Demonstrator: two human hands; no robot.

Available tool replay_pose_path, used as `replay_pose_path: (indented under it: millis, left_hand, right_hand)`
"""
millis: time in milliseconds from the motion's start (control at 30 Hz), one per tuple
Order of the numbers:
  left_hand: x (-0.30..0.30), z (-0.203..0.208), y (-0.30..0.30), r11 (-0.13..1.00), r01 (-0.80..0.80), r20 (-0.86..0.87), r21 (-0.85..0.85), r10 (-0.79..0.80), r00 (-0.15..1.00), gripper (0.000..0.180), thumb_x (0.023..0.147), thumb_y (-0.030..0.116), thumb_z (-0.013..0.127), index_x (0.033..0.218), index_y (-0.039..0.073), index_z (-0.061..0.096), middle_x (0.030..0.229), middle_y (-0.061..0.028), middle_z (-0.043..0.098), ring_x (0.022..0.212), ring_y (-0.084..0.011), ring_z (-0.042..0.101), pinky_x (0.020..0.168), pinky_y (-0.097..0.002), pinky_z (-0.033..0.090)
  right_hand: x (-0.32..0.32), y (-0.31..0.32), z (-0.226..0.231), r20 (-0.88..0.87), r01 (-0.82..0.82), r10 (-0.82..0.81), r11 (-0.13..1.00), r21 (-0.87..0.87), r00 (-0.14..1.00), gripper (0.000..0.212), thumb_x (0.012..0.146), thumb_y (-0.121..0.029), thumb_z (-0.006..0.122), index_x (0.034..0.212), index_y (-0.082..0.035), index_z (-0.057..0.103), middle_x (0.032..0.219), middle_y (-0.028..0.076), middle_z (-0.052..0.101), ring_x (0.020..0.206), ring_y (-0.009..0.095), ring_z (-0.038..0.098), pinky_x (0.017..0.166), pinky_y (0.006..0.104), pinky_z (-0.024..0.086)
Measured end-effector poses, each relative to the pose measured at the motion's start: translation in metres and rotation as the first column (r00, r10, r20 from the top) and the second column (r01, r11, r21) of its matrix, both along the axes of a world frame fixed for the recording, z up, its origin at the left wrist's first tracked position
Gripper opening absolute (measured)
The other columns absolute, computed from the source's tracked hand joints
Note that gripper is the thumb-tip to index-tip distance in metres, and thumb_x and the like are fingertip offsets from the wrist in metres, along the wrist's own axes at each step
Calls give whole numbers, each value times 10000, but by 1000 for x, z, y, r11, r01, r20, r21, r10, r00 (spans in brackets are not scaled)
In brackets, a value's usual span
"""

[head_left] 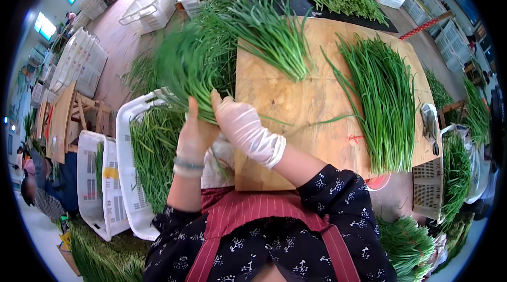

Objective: The person gathers green onions into bunches, aligns the stalks, wraps them with a red rubber band to secure the bundle, and places the finished bunches aside.

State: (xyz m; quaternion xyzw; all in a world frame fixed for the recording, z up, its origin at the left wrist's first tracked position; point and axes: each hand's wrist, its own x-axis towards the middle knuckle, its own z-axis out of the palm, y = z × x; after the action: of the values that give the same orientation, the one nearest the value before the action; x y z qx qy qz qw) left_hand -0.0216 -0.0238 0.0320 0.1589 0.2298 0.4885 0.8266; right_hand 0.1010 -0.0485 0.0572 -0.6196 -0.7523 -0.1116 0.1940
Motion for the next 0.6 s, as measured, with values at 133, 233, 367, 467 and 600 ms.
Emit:
replay_pose_path:
  millis: [133, 233, 367, 467, 600]
  left_hand:
    - [-17, -33, 22, 992, -109, -57, 59, 112, 992, 427, 903, 353, 476, 1102, -22, 523, 926, -148, 616, 837, -289, 592, 783, -382, 488]
    - [-11, -29, 25, 980, -196, -87, -17, 194, 977, 341, 858, 261, 549, 1047, -23, 547, 797, -101, 617, 713, -255, 591, 699, -362, 504]
    - [-16, -18, 23, 988, -115, 69, 107, 108, 992, 429, 848, 236, 566, 1168, -37, 484, 838, -80, 634, 732, -201, 593, 705, -335, 502]
    - [-29, -6, 27, 997, -83, 360, -7, 80, 929, 438, 832, 229, 591, 1176, -19, 481, 818, -78, 622, 747, -214, 588, 710, -340, 496]
    - [-42, 4, 19, 997, -22, 680, 75, -35, 733, 598, 847, 217, 583, 1318, -31, 310, 969, -57, 597, 800, -161, 574, 810, -307, 472]
  right_hand:
    - [-16, -33, -8, 48, -48, 50, 998, -45, 998, 555, 764, -64, 518, 1296, -13, 367, 652, 82, 526, 494, 218, 583, 419, 307, 467]
    - [-2, -47, -10, -104, -106, 97, 990, -88, 990, 686, 770, -72, 533, 1386, -40, 232, 713, 145, 583, 553, 274, 604, 461, 359, 475]
    - [23, -69, -3, -535, -143, 26, 973, -179, 845, 509, 809, -134, 548, 1293, -53, 417, 695, 185, 597, 619, 279, 605, 595, 374, 473]
    - [47, -84, 3, -790, -388, -69, 843, -372, 609, 285, 826, -144, 555, 1081, -28, 603, 685, 133, 595, 598, 214, 576, 600, 325, 459]
    - [81, -118, 33, -837, -680, 64, 618, -394, 543, 186, 860, -133, 516, 896, -22, 661, 700, 92, 607, 632, 131, 545, 575, 271, 432]
